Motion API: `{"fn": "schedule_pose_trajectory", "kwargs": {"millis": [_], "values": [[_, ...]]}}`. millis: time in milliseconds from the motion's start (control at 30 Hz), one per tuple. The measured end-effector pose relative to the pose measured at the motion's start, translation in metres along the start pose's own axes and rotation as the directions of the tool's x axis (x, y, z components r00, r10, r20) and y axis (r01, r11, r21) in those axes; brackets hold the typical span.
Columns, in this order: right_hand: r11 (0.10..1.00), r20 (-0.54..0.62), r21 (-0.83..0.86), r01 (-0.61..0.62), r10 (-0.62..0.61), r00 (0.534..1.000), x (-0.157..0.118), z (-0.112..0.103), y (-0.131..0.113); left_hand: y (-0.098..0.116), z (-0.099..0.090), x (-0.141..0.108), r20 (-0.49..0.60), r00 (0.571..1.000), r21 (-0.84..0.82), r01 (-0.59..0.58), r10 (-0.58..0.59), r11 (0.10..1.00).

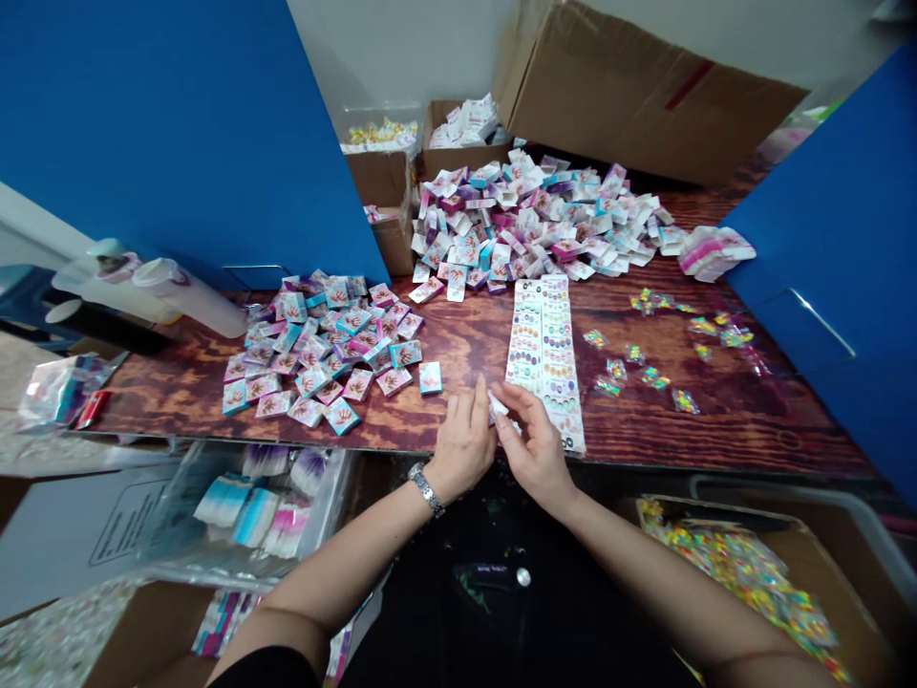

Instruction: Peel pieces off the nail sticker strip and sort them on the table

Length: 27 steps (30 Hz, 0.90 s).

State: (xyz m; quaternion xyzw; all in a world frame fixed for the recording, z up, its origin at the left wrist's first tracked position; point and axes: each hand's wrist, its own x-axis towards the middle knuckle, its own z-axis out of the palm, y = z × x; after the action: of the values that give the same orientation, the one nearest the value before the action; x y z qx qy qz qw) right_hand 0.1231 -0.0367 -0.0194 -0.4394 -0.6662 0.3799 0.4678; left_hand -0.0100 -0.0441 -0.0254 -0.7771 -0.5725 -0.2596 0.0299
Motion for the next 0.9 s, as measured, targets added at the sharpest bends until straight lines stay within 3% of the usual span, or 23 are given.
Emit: {"fn": "schedule_pose_trajectory", "kwargs": {"millis": [133,300,533,700,900], "values": [[0.993,0.008,-0.109,0.051,-0.05,0.999,-0.002,-0.001,0.001,0.0,-0.003,0.001,-0.007,1.0,-0.033,0.019,-0.02,0.999],[0.931,-0.016,-0.293,0.219,-0.234,0.972,-0.003,0.0,0.001,0.004,-0.004,0.003,0.036,0.999,0.149,-0.012,0.006,0.989],[0.728,0.071,-0.452,0.516,-0.547,0.834,0.003,-0.001,0.004,0.004,-0.007,0.003,0.079,0.997,0.201,-0.033,0.018,0.979],[0.855,0.049,-0.363,0.372,-0.381,0.923,0.003,-0.002,0.0,0.001,-0.009,0.005,0.057,0.998,0.131,-0.037,0.03,0.991],[0.848,0.238,-0.305,0.433,-0.372,0.897,0.011,-0.014,0.0,-0.012,-0.013,0.003,0.163,0.985,0.169,-0.087,0.06,0.982]]}}
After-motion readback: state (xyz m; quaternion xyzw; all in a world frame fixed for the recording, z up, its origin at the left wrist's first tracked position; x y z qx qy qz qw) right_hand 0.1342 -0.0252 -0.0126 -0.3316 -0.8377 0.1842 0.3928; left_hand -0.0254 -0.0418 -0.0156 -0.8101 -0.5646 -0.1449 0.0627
